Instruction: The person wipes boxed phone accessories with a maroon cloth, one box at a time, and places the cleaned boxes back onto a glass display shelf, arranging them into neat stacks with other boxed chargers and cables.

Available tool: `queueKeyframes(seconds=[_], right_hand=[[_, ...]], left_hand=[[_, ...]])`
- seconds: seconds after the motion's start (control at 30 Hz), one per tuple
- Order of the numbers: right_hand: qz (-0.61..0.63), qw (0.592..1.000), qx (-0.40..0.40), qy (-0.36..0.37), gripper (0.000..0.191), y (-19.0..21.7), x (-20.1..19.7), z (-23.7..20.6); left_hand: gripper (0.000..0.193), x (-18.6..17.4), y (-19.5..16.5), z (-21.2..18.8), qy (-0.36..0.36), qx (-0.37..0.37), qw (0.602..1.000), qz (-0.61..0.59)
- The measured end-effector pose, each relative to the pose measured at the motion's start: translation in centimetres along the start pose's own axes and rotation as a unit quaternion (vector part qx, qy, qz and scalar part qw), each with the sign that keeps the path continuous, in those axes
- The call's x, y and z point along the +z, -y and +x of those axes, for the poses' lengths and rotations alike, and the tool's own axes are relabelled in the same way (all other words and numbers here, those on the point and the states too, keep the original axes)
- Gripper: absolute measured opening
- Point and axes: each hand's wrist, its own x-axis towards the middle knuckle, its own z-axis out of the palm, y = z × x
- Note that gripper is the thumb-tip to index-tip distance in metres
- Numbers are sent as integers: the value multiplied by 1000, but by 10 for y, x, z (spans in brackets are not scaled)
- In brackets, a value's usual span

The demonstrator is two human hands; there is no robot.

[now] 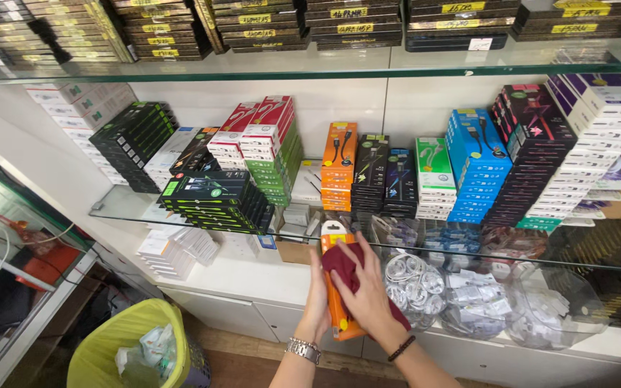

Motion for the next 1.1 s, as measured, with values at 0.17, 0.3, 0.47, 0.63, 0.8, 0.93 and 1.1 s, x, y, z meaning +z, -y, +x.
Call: queueKeyframes(seconds=[0.17,0.3,0.47,0.63,0.8,0.93,1.1], right_hand=[[235,947,200,-93,49,-40,3,31],[384,855,350,6,54,-39,7,46],[482,763,412,124,52,-38,3,56],[572,691,436,80,44,-58,9,62],[577,687,442,16,46,-32,46,15],[515,735,432,89,45,-28,46,15],[467,796,384,30,45,-38,42,37]], left_hand=[[51,-16,8,-6,23,37,984,174],[39,-16,-2,-14,-2,284,870,403],[34,3,-26,-40,-41,332,757,561],[29,21,-36,-47,-29,406,755,514],[27,17,-48,-15,-65,414,840,343],[32,1,-63,13,-66,323,925,188],[35,-5,-38,27,-99,327,912,227]])
